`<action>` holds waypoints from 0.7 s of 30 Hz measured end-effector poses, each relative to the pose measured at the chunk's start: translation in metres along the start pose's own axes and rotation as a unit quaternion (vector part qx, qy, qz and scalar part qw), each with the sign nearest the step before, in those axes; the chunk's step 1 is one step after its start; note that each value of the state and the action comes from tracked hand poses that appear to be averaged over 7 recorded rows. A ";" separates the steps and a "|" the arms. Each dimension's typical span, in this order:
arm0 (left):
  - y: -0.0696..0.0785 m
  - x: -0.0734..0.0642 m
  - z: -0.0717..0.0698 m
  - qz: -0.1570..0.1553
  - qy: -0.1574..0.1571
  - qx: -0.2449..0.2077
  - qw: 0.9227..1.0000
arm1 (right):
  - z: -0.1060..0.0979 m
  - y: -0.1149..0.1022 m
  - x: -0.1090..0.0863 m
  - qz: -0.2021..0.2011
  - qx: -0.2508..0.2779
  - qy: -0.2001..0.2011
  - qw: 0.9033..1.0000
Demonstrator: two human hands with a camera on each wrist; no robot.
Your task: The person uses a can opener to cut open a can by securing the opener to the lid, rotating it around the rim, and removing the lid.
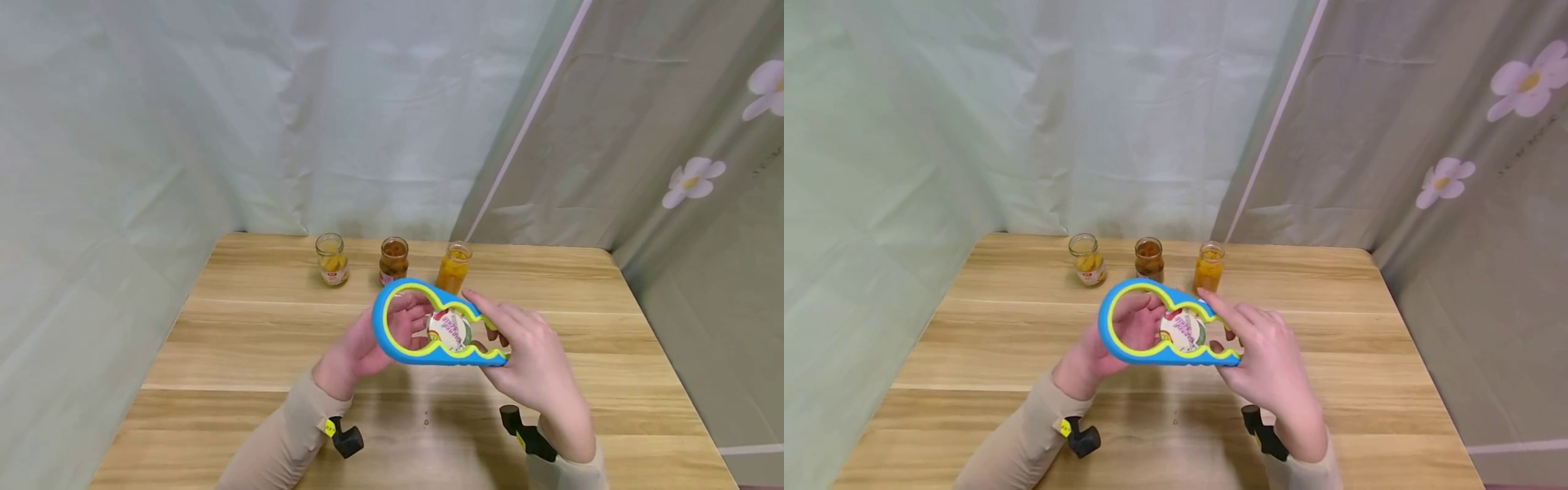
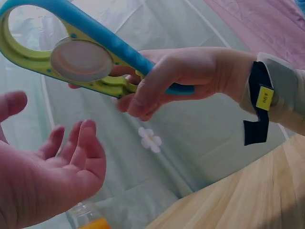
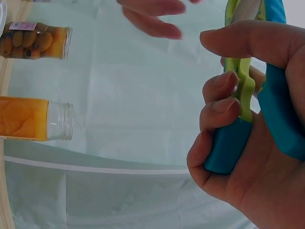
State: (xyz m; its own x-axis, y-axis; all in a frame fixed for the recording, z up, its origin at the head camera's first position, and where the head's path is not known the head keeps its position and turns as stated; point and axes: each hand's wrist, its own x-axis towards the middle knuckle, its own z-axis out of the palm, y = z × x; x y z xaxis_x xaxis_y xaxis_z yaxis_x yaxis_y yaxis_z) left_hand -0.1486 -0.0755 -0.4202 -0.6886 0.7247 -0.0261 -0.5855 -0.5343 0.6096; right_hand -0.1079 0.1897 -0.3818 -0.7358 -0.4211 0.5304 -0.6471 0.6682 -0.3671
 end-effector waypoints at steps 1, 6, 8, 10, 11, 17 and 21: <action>-0.001 0.000 0.001 -0.006 -0.006 -0.004 1.000 | 0.000 0.000 0.000 -0.005 -0.001 0.002 1.000; -0.007 -0.003 0.003 -0.020 -0.035 -0.017 0.999 | 0.001 0.000 0.001 -0.026 -0.002 0.006 1.000; -0.009 -0.004 0.003 -0.021 -0.043 -0.005 0.999 | 0.001 0.000 0.002 -0.031 -0.001 0.003 1.000; -0.010 -0.005 0.004 -0.025 -0.050 0.006 0.998 | 0.001 0.001 0.002 -0.037 -0.002 -0.001 0.999; -0.011 -0.006 0.004 -0.030 -0.053 0.008 0.998 | 0.002 0.001 0.002 -0.040 -0.003 -0.004 0.999; -0.012 -0.008 0.002 -0.042 -0.072 0.015 0.996 | 0.003 0.002 0.001 -0.041 -0.007 -0.025 0.999; -0.014 -0.010 0.000 -0.042 -0.090 0.036 0.994 | 0.005 0.002 0.001 -0.048 0.002 -0.038 0.998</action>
State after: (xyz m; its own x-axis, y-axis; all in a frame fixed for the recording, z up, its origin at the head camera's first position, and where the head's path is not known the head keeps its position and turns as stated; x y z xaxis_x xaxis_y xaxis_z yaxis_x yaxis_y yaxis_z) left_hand -0.1336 -0.0750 -0.4287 -0.5463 0.8355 0.0587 -0.6010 -0.4398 0.6674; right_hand -0.1111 0.1881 -0.3857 -0.6826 -0.5294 0.5038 -0.7168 0.6192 -0.3206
